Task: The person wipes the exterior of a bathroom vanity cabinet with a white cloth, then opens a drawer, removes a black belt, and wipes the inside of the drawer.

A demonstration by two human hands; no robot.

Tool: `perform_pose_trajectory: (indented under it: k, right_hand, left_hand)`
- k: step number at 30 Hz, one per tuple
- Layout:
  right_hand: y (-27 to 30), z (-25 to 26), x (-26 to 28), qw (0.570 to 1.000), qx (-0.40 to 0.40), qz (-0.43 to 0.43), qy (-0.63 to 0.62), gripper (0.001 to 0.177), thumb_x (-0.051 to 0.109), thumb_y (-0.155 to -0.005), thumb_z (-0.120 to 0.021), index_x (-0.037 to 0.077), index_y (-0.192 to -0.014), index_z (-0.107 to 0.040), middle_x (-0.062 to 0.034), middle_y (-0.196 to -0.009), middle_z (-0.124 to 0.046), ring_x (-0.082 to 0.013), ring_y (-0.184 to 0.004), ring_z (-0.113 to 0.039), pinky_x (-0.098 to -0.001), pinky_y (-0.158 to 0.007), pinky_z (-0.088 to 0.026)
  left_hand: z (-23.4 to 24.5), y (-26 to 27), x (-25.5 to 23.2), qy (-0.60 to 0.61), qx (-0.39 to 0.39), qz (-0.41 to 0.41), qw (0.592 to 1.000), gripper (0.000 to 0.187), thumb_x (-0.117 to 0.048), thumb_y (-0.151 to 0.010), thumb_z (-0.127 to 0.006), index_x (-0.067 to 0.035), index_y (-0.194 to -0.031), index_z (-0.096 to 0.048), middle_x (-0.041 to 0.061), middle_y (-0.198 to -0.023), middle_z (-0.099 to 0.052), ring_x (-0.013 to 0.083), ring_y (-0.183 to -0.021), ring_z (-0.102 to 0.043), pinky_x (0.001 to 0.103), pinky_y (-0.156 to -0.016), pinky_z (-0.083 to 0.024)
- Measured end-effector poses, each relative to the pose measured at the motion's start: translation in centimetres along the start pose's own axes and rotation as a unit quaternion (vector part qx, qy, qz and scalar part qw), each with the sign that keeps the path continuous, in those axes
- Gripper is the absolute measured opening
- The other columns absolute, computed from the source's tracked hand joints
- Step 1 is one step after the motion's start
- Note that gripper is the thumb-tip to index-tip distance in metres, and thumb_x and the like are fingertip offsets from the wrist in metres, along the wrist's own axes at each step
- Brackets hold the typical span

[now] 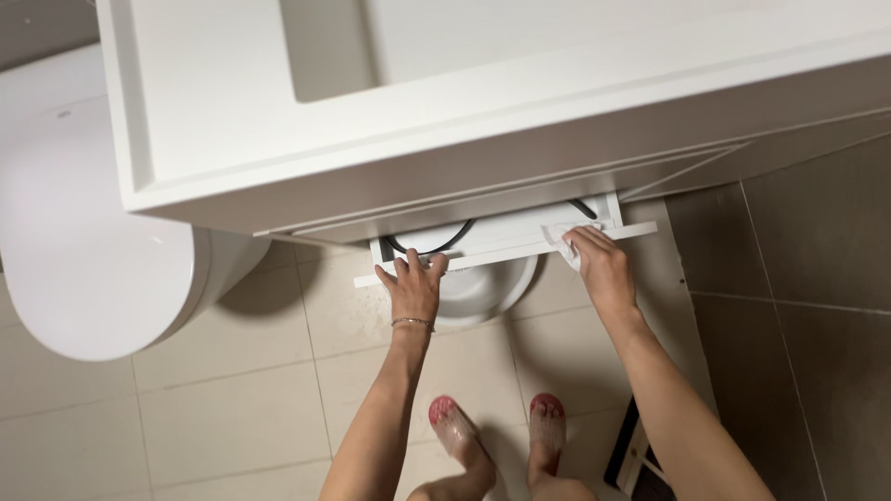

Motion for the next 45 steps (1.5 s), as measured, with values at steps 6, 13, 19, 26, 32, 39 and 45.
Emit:
perform_pose_trajectory:
  k: [6,13,19,26,32,39,45]
  right_hand:
    - [4.6,1.2,1.6,0.999,-0.005,-0.027,0.018,0.026,-0.011,-0.089,-0.064,-0.002,-0.111,-0.073,-0.0162,-0.115,-0.074,-0.0319,-0.108,-0.071,-0.0386,-0.094,-0.058]
    - [7.7,2.3,2.3,0.999,-0.002,-0.042,0.03,0.023,-0.008,-0.089,-0.067,0.0,-0.11,-0.074,-0.0146,-0.115,-0.074,-0.033,-0.115,-0.069,-0.0402,-0.097,-0.056]
    - [10.8,3.4,2.9,0.997,0.017,-0.077,-0.005,0.024,-0.011,-0.09,-0.063,-0.002,-0.11,-0.072,-0.0157,-0.113,-0.073,-0.032,-0.11,-0.069,-0.0392,-0.093,-0.057]
    - [12.7,4.4,3.0,0.992,0.05,-0.119,-0.013,0.027,-0.012,-0.088,-0.064,-0.001,-0.111,-0.072,-0.0145,-0.111,-0.073,-0.0297,-0.103,-0.071,-0.038,-0.09,-0.058]
    - [13.0,4.7,3.2,0.994,0.036,-0.098,-0.013,0.023,-0.01,-0.089,-0.066,-0.001,-0.109,-0.071,-0.014,-0.112,-0.073,-0.0317,-0.113,-0.069,-0.0391,-0.093,-0.057]
    - [12.5,4.7,2.4,0.99,0.076,-0.117,0.015,0.022,-0.001,-0.093,-0.065,0.003,-0.113,-0.074,-0.0131,-0.116,-0.074,-0.0319,-0.114,-0.07,-0.0403,-0.096,-0.056]
    - [11.8,4.5,2.6,0.967,0.078,-0.241,0.001,0.023,0.008,-0.098,-0.066,0.006,-0.119,-0.075,-0.0168,-0.117,-0.075,-0.0344,-0.104,-0.073,-0.0404,-0.089,-0.058]
  left_hand:
    - [0.1,3.5,-0.5,-0.013,-0.01,-0.017,1.0,0.026,-0.015,-0.1,-0.058,-0.024,-0.124,-0.051,0.008,-0.115,-0.051,0.033,-0.111,-0.058,0.076,-0.105,-0.04]
    - [0.6,6.7,-1.1,0.057,0.112,-0.002,0.992,0.02,-0.026,-0.101,-0.059,-0.026,-0.12,-0.055,0.008,-0.122,-0.052,0.0355,-0.125,-0.055,0.076,-0.106,-0.038]
    - [-0.2,10.1,-1.5,0.049,0.109,-0.018,0.993,0.031,-0.03,-0.098,-0.06,-0.028,-0.128,-0.056,0.009,-0.127,-0.052,0.0354,-0.127,-0.055,0.075,-0.1,-0.042]
    - [-0.9,11.4,-1.4,0.088,0.153,-0.046,0.983,0.052,-0.049,-0.091,-0.067,-0.025,-0.136,-0.054,0.013,-0.133,-0.053,0.0378,-0.126,-0.055,0.063,-0.095,-0.051]
    - [-0.2,11.4,-0.8,0.124,0.195,-0.04,0.972,0.061,-0.058,-0.09,-0.065,-0.019,-0.137,-0.059,0.01,-0.134,-0.057,0.0362,-0.128,-0.056,0.057,-0.096,-0.054]
    - [2.5,8.4,-1.4,0.229,0.182,-0.012,0.956,0.093,-0.079,-0.09,-0.051,-0.009,-0.151,-0.048,0.02,-0.137,-0.054,0.0372,-0.131,-0.054,0.055,-0.111,-0.045]
    - [3.6,0.7,-5.7,0.125,0.22,-0.007,0.968,0.154,-0.086,-0.061,-0.075,-0.01,-0.165,0.01,0.022,-0.171,0.012,0.0387,-0.157,0.008,0.062,-0.124,-0.01]
Point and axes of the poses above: each hand's wrist, its own y-axis away from the middle knuckle, its own z-axis out of the back of the hand, x = y × z, the point moved 2 cm from there along -y, towards the middle knuckle
